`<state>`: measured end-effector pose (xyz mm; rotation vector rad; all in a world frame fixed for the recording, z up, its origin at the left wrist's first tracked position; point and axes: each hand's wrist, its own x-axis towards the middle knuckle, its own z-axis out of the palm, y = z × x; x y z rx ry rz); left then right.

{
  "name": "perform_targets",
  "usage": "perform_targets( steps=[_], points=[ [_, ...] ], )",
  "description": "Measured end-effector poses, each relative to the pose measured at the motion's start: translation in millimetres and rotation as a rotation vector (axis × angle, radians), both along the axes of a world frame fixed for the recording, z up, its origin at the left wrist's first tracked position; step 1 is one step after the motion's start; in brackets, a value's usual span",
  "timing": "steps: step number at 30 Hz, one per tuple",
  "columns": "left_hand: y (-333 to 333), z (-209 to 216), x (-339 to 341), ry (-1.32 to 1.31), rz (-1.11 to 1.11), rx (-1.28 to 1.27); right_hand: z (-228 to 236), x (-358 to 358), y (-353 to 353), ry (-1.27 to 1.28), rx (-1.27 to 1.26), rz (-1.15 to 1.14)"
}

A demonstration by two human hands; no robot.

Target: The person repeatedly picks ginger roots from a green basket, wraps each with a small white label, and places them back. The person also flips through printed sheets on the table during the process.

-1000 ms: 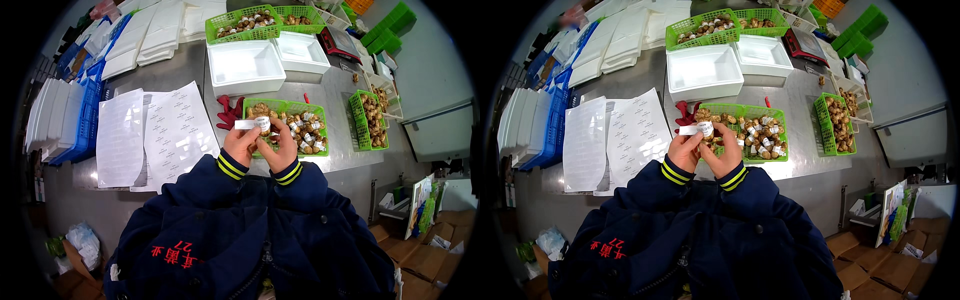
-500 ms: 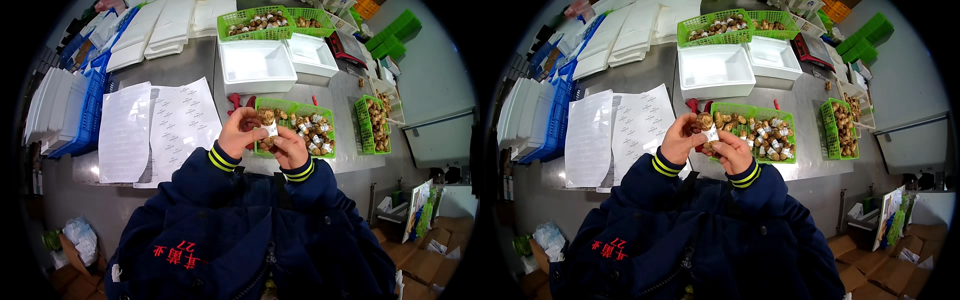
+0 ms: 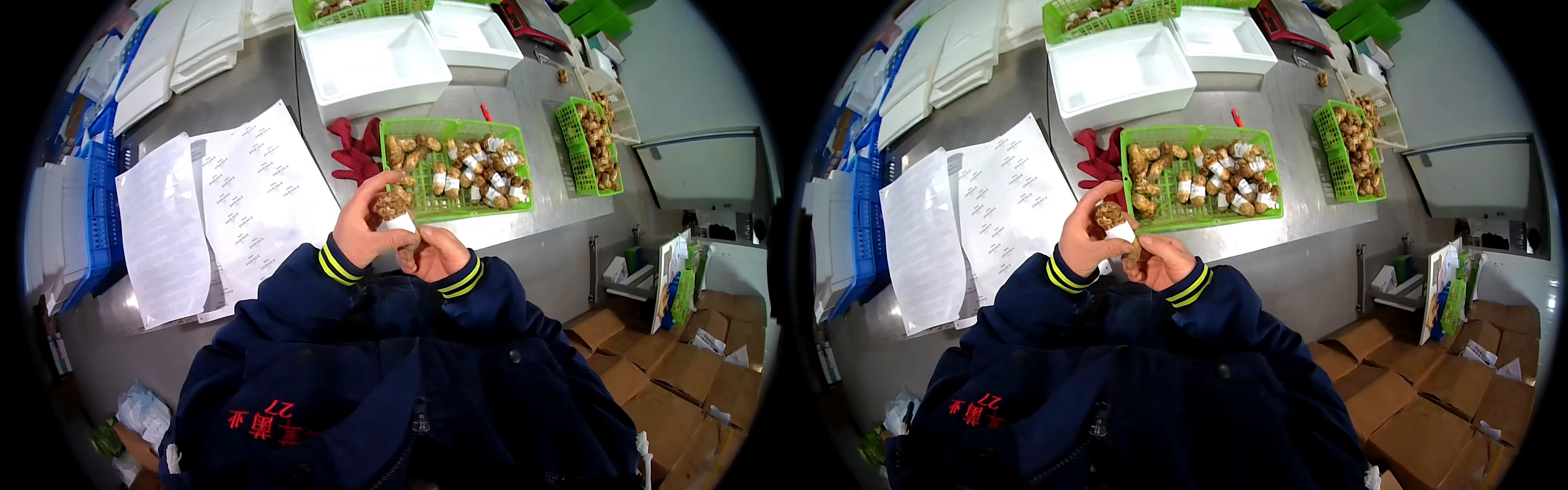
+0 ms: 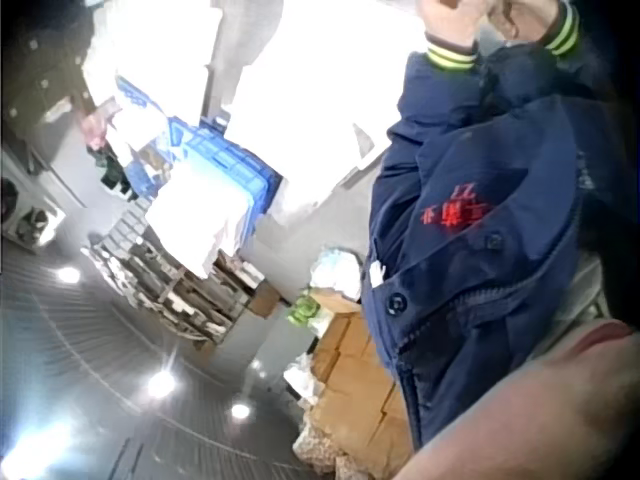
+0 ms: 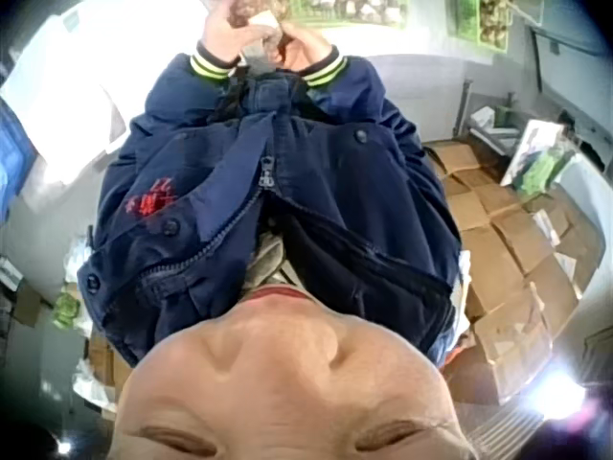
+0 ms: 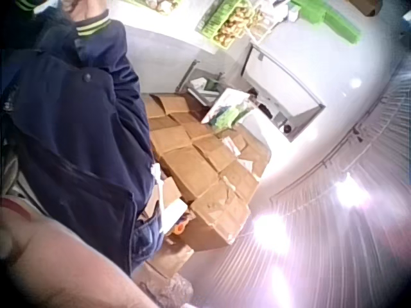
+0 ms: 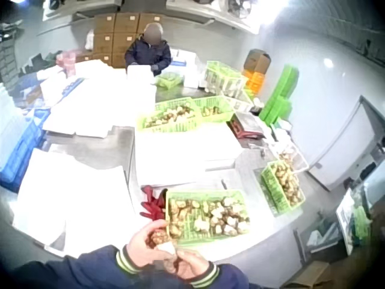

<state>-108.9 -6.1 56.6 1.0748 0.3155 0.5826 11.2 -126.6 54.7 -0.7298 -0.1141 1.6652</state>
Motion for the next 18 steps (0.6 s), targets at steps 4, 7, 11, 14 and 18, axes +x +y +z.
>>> perform_targets(
  steps=[4,7,11,14,18],
  points=[
    [-9.0,-27.1,7.8,0.141,-0.074,0.069,-36.4,16.9,-12.5,0.098,-0.139,-0.063],
    [-9.2,-62.2,-5.1,0.356,0.037,0.250,-66.0,65.5,4.3,-0.839,-0.129,-0.072],
    [-14.8,-78.9,-34.4,0.489,0.063,0.177,-118.8,145.6,26.5,-1.741,-0.490,-0.093],
    [-22.7,-89.5,-55.4,0.545,0.088,0.091,-125.3,188.0,17.8,-2.228,-0.726,0.208],
    [-40.9,-102.5,-88.5,0.591,0.229,0.029,-65.8,124.4,33.1,-1.981,-0.406,0.103]
  ],
)
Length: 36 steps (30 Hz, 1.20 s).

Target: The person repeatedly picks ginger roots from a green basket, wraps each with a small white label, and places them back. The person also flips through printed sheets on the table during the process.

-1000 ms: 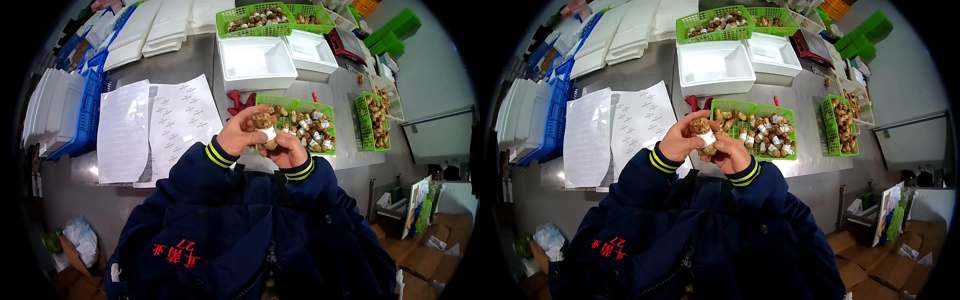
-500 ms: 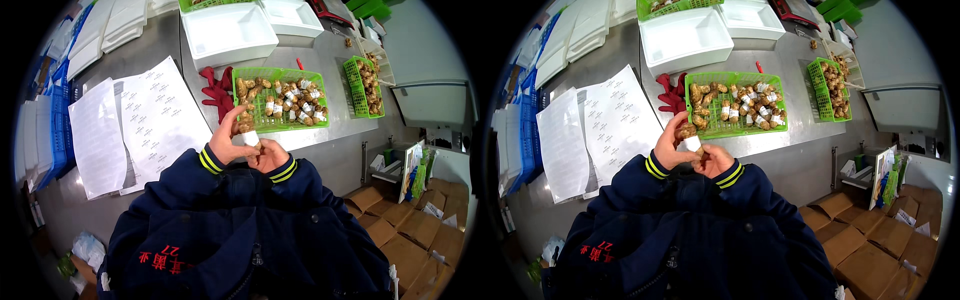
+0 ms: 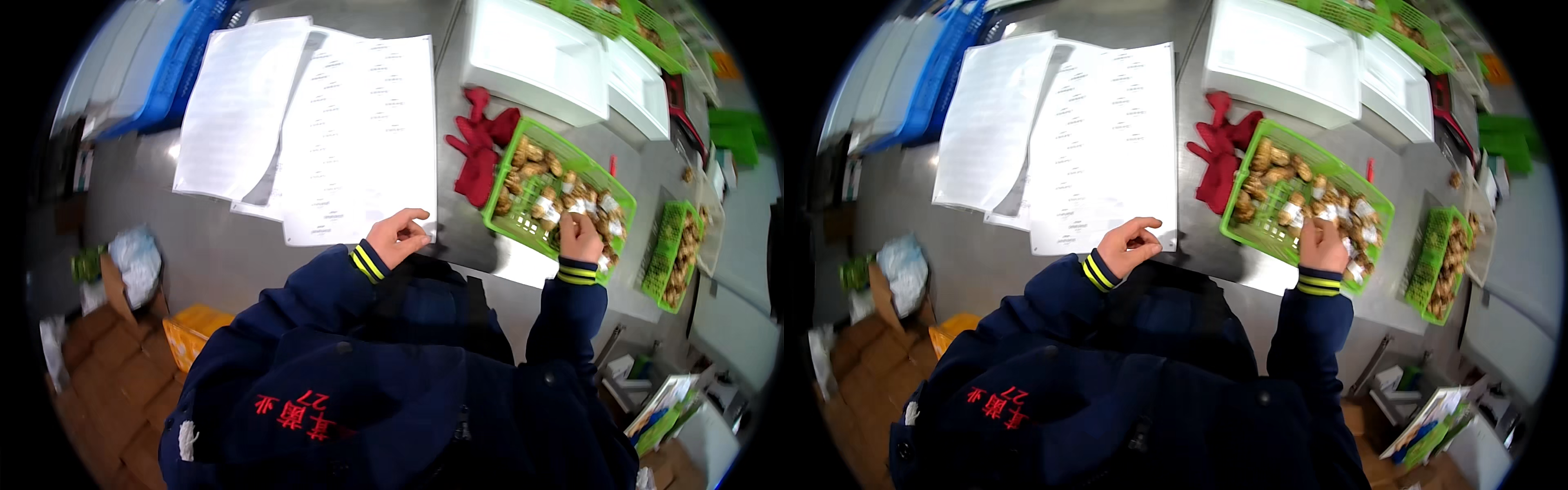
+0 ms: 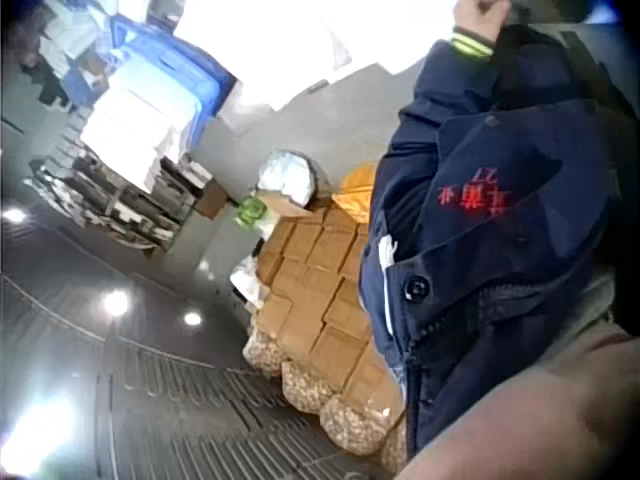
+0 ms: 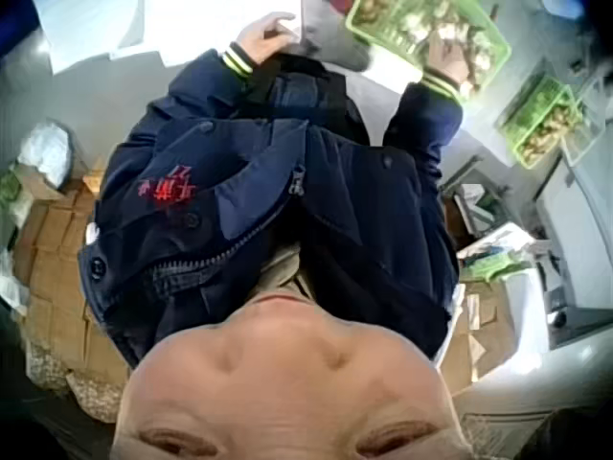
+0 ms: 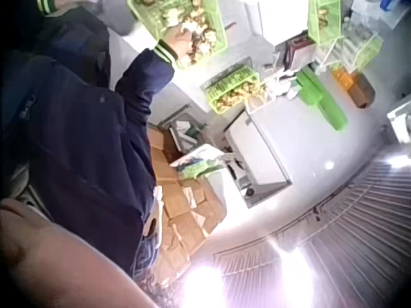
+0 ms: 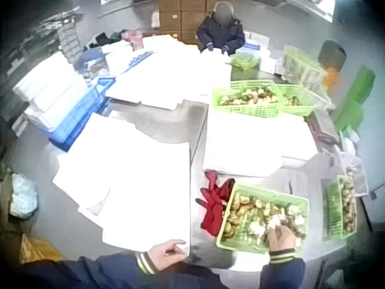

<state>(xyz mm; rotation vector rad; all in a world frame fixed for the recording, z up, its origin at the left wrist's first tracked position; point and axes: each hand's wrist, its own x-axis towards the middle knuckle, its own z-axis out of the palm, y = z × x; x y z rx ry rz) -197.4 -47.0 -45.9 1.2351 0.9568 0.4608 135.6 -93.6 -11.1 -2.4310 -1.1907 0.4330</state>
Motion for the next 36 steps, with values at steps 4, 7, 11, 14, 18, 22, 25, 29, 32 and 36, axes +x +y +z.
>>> perform_targets(
  steps=[4,7,11,14,18,22,25,29,32,36],
  points=[
    [1.0,-26.9,-44.5,0.201,0.353,0.094,0.8,-99.7,24.6,0.599,0.150,0.451],
    [9.0,-51.7,-108.5,0.724,0.579,0.641,-3.9,-155.3,38.0,0.618,0.000,0.656],
    [2.0,-50.1,-170.8,1.169,0.697,0.524,-22.3,-195.9,36.7,0.832,-0.116,0.669],
    [-14.9,-62.0,-193.0,0.803,0.773,-0.065,-32.4,-209.4,35.1,0.701,0.050,0.830],
    [-31.0,-55.2,-183.9,0.088,0.860,-0.486,-38.3,-231.0,35.5,0.739,0.035,0.851],
    [-29.5,-14.1,-157.7,-0.088,0.744,-0.322,-17.9,-259.5,41.7,0.737,0.132,0.888],
    [-25.9,15.0,-142.4,-0.064,0.724,-0.144,2.4,-276.2,51.7,0.705,0.213,0.975],
    [-24.0,32.7,-124.6,-0.082,0.702,0.067,8.3,-290.2,64.5,0.554,0.467,1.087],
    [-22.6,41.3,-113.4,-0.014,0.688,0.175,8.0,-289.9,66.5,0.469,0.535,1.103],
    [-20.0,42.4,-106.3,0.120,0.628,0.360,13.8,-283.7,71.7,0.384,0.585,1.119]
  ],
)
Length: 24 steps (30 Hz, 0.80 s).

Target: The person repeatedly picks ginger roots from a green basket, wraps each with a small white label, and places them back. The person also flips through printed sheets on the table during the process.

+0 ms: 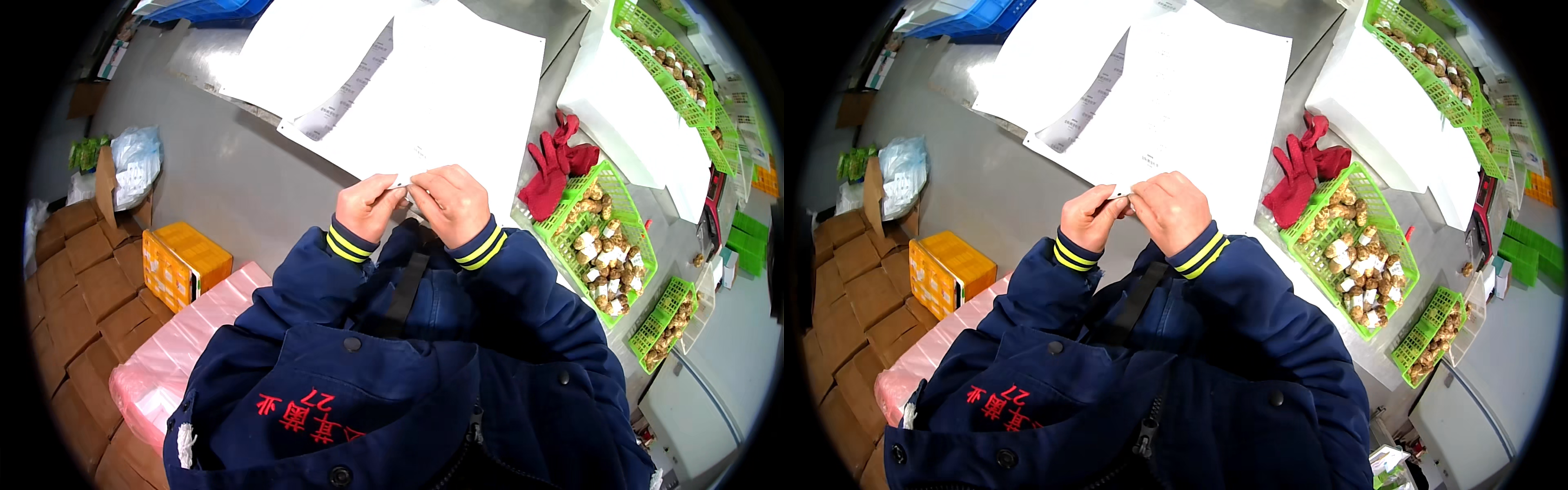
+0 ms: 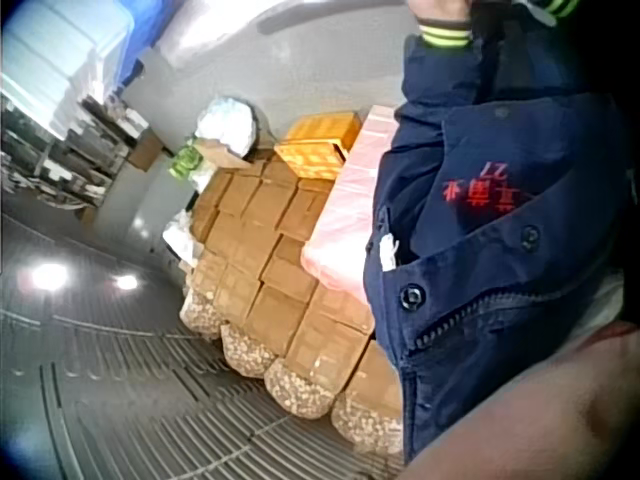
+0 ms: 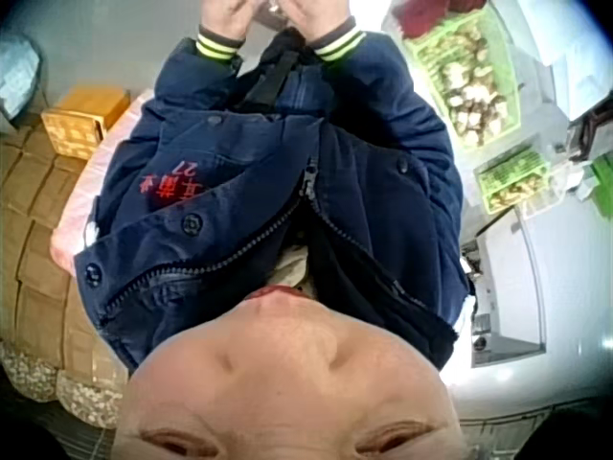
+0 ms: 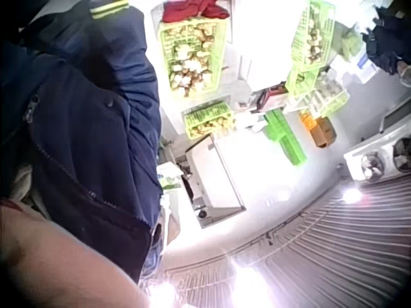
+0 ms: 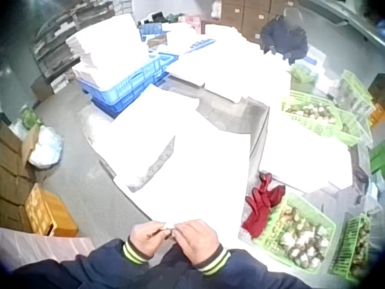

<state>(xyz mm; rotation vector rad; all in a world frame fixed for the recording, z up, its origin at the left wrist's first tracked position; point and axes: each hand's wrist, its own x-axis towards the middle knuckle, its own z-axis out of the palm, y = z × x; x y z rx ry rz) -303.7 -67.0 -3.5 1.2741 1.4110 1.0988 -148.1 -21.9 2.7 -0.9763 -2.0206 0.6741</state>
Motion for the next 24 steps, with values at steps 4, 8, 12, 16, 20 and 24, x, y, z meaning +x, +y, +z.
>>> perform_targets(
  steps=[4,8,12,16,20,24],
  points=[
    [1.0,-1.7,4.1,-0.033,-0.003,0.030,2.7,1.8,2.6,0.006,-0.045,-0.004],
    [3.9,-0.7,6.1,0.012,0.017,0.061,1.1,2.5,6.8,-0.008,-0.071,0.015],
    [6.0,1.1,5.0,0.096,-0.005,0.103,-1.0,3.2,10.0,0.002,-0.117,0.031],
    [7.0,0.4,5.4,0.099,0.019,0.109,-1.6,3.7,12.9,0.057,-0.237,0.039],
    [7.9,2.4,5.6,0.106,0.034,0.087,-0.1,2.2,13.3,0.076,-0.301,0.037],
    [7.3,1.7,3.2,-0.174,0.180,-0.162,-14.0,6.2,12.6,0.397,-0.727,-0.192]
  ],
)
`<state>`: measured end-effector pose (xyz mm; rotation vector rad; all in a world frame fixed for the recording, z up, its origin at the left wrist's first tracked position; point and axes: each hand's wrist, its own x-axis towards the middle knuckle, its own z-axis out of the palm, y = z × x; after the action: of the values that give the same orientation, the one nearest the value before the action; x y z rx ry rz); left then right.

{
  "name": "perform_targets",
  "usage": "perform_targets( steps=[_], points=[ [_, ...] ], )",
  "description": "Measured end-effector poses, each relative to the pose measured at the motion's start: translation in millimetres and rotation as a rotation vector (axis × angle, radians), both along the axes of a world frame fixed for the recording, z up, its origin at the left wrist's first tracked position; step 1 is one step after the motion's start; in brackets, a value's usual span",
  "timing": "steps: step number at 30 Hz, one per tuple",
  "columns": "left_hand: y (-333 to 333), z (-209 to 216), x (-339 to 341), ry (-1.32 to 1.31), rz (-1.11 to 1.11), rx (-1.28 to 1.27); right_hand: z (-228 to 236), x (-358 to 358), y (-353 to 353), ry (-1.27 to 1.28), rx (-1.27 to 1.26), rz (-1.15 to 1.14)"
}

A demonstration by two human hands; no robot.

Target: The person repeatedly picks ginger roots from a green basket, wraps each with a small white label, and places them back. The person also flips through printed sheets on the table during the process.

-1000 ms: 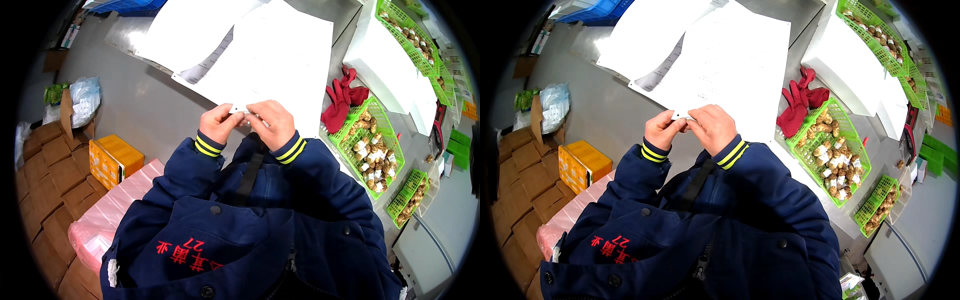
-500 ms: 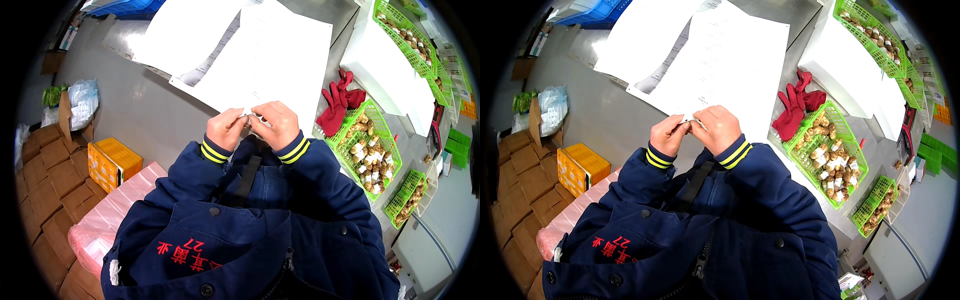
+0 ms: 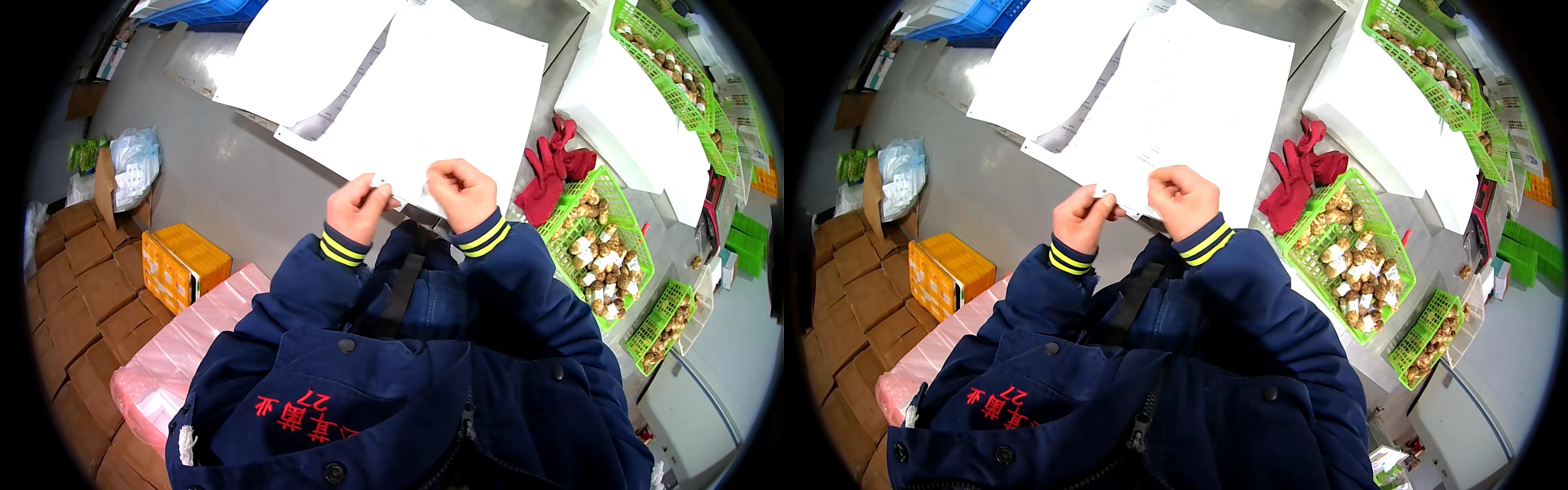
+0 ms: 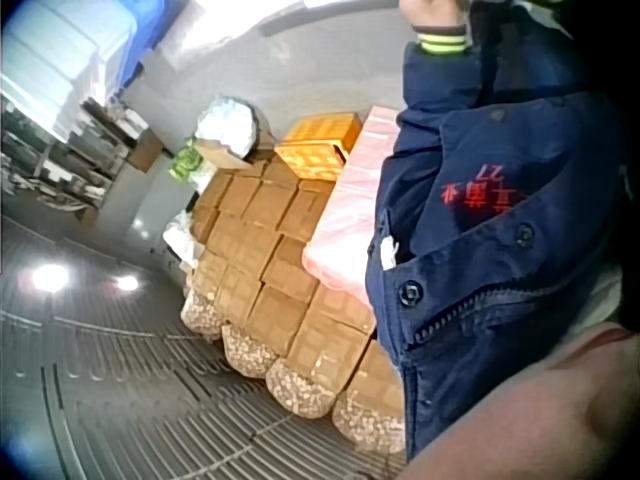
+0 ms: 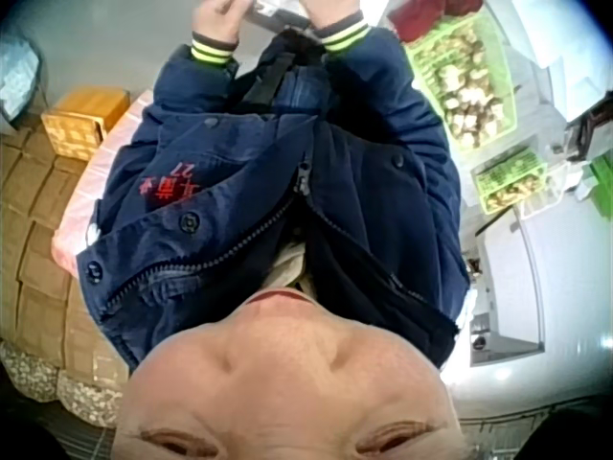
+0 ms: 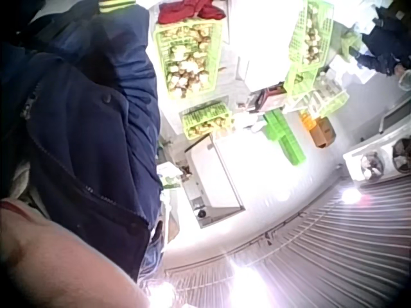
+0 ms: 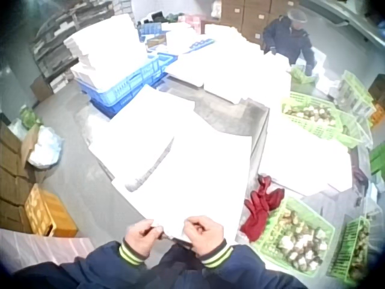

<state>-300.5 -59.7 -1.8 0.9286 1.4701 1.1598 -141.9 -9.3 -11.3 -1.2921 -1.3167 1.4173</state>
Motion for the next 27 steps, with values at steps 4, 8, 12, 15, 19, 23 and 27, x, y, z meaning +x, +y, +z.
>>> perform_targets(
  steps=[4,8,12,15,19,23,27],
  points=[
    [-2.0,-36.0,-35.0,0.018,0.179,-0.116,4.0,25.3,9.7,0.205,-0.065,-0.269],
    [0.5,-6.3,-17.1,0.753,0.034,0.206,27.2,34.7,2.0,-0.278,0.568,-0.086],
    [5.7,25.5,40.4,-0.233,-0.173,-0.063,20.5,38.1,-6.2,-0.413,1.029,0.109],
    [13.9,26.2,58.4,-0.207,-0.124,-0.094,20.4,47.7,-13.8,-0.530,1.039,0.096],
    [27.0,13.7,70.4,-0.170,-0.196,-0.030,26.5,67.8,-18.1,-0.459,0.860,0.077],
    [33.0,14.7,90.3,-0.073,-0.352,0.052,29.5,115.5,-36.7,-0.423,0.401,-0.383],
    [38.5,17.1,114.4,0.031,-0.508,0.097,20.3,176.8,-43.8,-0.108,-0.015,-0.492]
  ],
)
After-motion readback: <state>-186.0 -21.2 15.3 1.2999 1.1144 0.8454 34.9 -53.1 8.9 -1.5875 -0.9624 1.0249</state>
